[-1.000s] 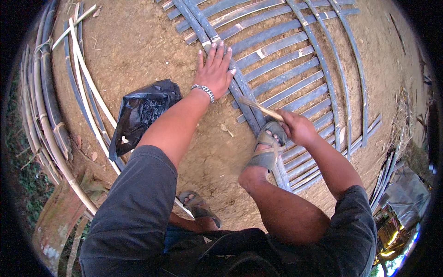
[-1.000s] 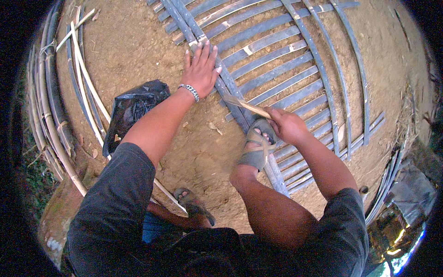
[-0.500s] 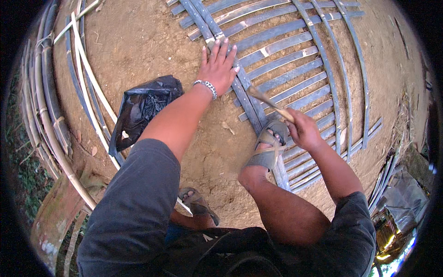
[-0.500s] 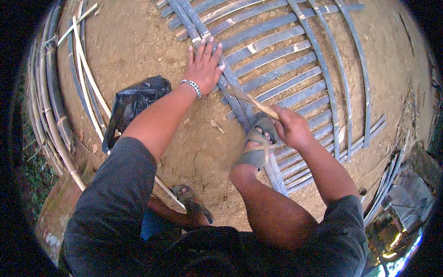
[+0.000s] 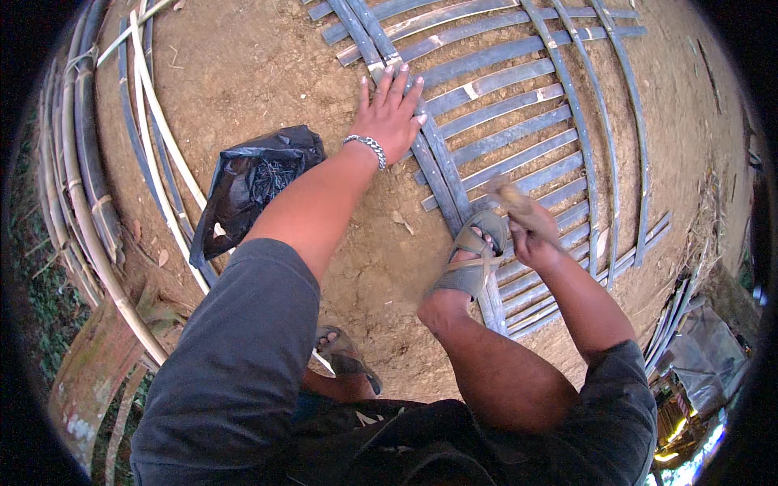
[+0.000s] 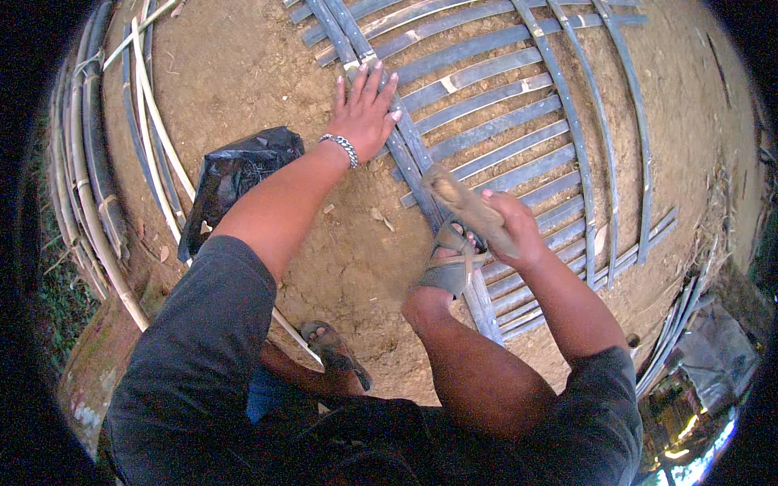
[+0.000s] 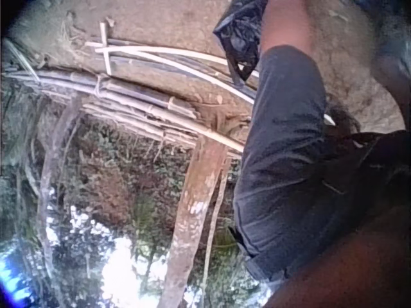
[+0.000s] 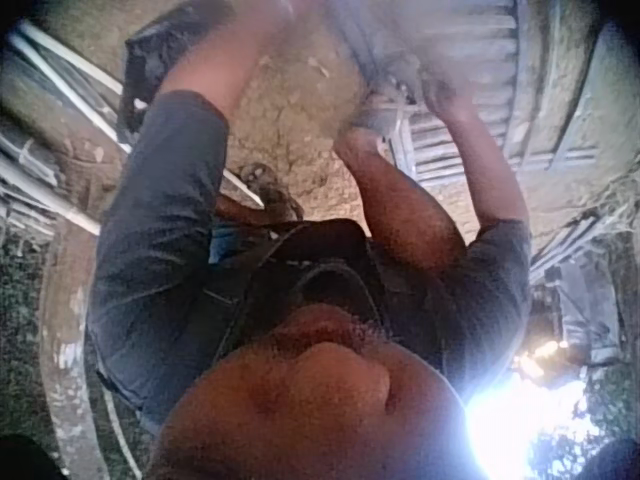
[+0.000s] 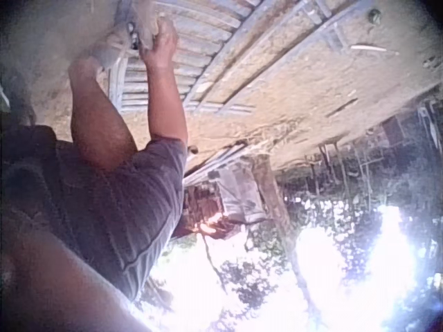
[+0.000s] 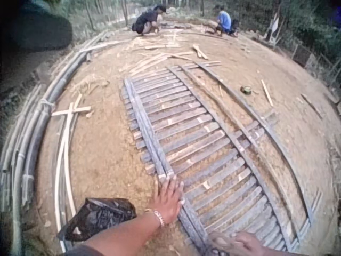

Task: The person uses a hammer to drive nails into a bamboo frame structure laid on the ground. They repeatedly pick up nails from a nearby black bag and secure the bamboo slats to the frame, working systematically along the length of the structure.

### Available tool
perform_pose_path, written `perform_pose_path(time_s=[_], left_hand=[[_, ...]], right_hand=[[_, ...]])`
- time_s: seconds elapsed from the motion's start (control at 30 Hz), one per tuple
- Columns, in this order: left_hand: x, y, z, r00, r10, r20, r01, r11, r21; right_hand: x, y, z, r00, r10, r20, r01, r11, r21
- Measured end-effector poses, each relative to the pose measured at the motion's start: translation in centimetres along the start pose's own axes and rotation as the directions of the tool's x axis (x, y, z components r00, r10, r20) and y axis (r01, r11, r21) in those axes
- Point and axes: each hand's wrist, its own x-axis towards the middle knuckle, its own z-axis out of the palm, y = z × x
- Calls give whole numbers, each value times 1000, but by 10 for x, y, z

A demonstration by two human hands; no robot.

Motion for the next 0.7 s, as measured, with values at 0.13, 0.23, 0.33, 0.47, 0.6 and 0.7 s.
perform_pose_path(time_s=[0.13, 0.23, 0.33, 0.47, 0.6, 0.7], left_hand=[[2, 6, -2, 998, -10, 58, 9, 1000, 5], [2, 5, -4, 999, -25, 49, 24, 1000, 10], [0, 5, -5, 1000, -1, 14, 0, 999, 37], [4, 8, -4, 996, -23, 87, 20, 999, 26], [0, 4, -5, 996, -26, 86, 24, 999, 31], [1, 7, -12, 994, -21, 110, 20, 1000, 9]], right_hand=[[-2, 1, -1, 901, 334, 276, -277, 934, -226], [4, 0, -9, 971, 175, 165, -151, 977, -148], [-6, 3, -6, 1000, 6, -19, -5, 996, 84], [6, 2, 0, 816, 419, 397, -289, 892, -347], [7, -12, -5, 983, 132, 125, -127, 991, -46], [-6, 14, -2, 989, 95, 112, -86, 993, -77]])
